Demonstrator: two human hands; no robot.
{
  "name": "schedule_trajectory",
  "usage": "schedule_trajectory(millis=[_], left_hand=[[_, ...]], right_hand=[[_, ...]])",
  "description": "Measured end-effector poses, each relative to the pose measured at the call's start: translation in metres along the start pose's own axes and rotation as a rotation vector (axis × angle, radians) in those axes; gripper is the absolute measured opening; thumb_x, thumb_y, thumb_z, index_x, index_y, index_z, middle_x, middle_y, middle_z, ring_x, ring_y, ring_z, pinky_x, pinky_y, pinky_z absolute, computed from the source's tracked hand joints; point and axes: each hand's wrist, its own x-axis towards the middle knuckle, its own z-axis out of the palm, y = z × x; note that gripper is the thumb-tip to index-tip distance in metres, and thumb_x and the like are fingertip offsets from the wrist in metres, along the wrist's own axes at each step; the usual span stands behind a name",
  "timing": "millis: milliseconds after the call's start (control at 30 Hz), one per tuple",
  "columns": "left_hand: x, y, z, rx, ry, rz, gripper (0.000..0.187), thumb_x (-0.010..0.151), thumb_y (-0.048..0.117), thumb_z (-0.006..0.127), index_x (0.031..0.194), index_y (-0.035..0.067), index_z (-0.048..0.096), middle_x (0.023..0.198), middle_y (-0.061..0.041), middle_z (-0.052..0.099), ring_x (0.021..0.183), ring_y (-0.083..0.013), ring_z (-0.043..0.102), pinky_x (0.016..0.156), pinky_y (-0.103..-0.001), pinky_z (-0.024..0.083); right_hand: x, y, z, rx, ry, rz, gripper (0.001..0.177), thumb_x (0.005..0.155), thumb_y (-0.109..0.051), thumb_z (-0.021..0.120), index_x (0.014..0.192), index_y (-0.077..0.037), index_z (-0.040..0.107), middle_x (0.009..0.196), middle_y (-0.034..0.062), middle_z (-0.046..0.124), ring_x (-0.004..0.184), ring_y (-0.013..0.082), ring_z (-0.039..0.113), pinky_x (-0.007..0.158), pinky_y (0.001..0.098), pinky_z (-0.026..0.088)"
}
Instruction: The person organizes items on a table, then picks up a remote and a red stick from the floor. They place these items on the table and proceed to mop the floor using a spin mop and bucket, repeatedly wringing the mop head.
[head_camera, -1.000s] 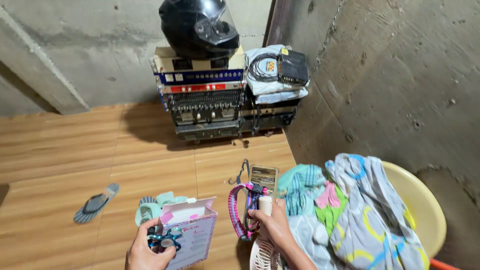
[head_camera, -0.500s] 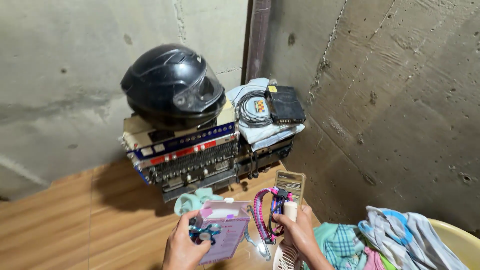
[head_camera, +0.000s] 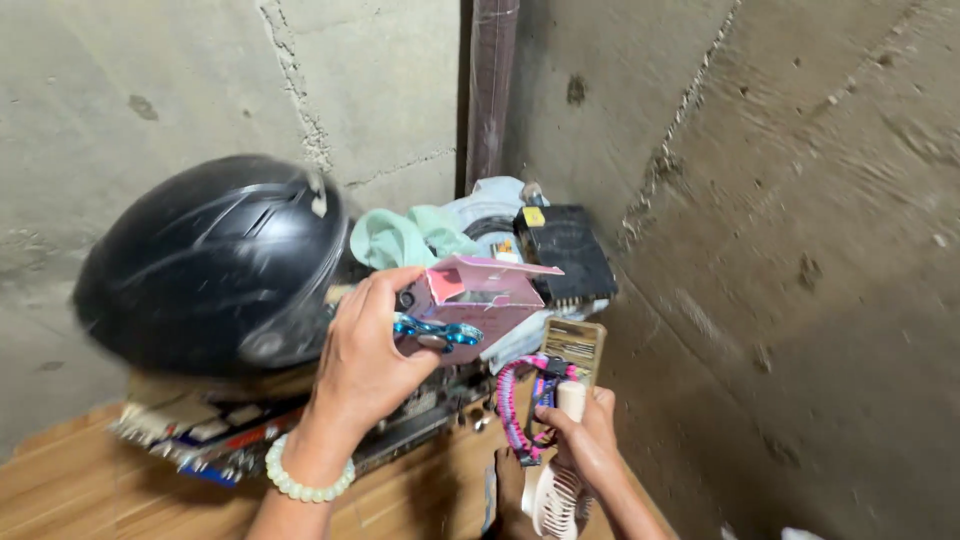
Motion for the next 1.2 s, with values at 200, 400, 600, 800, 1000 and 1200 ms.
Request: schedule_trajectory(millis=[200, 400, 600, 800, 1000, 1200], left_hand=[[0.136, -0.052, 0.063, 0.115, 0.075, -0.086, 0.067, 0.063, 0.009, 0.084, 0.125, 0.003, 0.059, 0.117, -0.019, 0.068, 0.109, -0.041, 0.062, 0.093, -0.047, 0.049], [0.202, -0.103, 0.114, 0.125, 0.149, -0.205, 0.061, 0.07, 0.006, 0.079, 0.128, 0.005, 0.058, 0.114, -0.018, 0.068, 0.107, -0.0357, 0.067, 0.09, -0.042, 0.054], [0.219, -0.145, 0.144, 0.199, 0.026, -0.451, 0.076, 0.054, 0.008, 0.089, 0.124, 0.005, 0.061, 0.102, -0.016, 0.07, 0.097, -0.0376, 0.065, 0.08, -0.044, 0.053], [0.219, -0.177, 0.164, 0.21, -0.007, -0.564, 0.075, 0.054, 0.009, 0.09, 0.123, 0.007, 0.06, 0.106, -0.014, 0.069, 0.099, -0.0344, 0.067, 0.082, -0.042, 0.054], [0.222, -0.191, 0.172, 0.208, -0.045, -0.617, 0.078, 0.052, 0.009, 0.09, 0.123, 0.007, 0.06, 0.105, -0.014, 0.069, 0.102, -0.0347, 0.066, 0.082, -0.042, 0.053], [0.228, -0.204, 0.18, 0.184, -0.093, -0.718, 0.079, 0.054, 0.009, 0.09, 0.128, 0.011, 0.062, 0.109, -0.014, 0.068, 0.101, -0.0316, 0.068, 0.083, -0.041, 0.055]], right_hand=[[0.182, -0.013, 0.046, -0.32, -0.122, -0.17, 0.041, 0.071, -0.027, 0.084, 0.096, 0.003, 0.07, 0.108, 0.0141, 0.05, 0.104, 0.0274, 0.055, 0.088, 0.0373, 0.053], [0.327, -0.015, 0.108, -0.254, -0.09, -0.111, 0.044, 0.074, -0.026, 0.083, 0.106, 0.001, 0.068, 0.113, 0.0179, 0.053, 0.118, 0.0325, 0.044, 0.103, 0.0398, 0.043], [0.4, -0.003, 0.155, -0.359, -0.044, -0.178, 0.051, 0.071, -0.025, 0.086, 0.108, 0.002, 0.063, 0.123, 0.0187, 0.043, 0.119, 0.0372, 0.043, 0.104, 0.0429, 0.038], [0.43, -0.003, 0.168, -0.479, -0.156, -0.062, 0.059, 0.073, -0.027, 0.083, 0.122, -0.002, 0.061, 0.123, 0.0202, 0.043, 0.12, 0.0393, 0.043, 0.105, 0.0445, 0.039], [0.438, -0.019, 0.166, -0.719, -0.287, 0.055, 0.068, 0.076, -0.033, 0.083, 0.129, 0.0, 0.056, 0.13, 0.023, 0.043, 0.123, 0.0414, 0.045, 0.105, 0.0469, 0.045], [0.418, -0.029, 0.157, -0.844, -0.245, -0.119, 0.095, 0.065, -0.037, 0.094, 0.141, -0.002, 0.048, 0.157, 0.0318, 0.014, 0.139, 0.046, 0.03, 0.114, 0.0479, 0.033]])
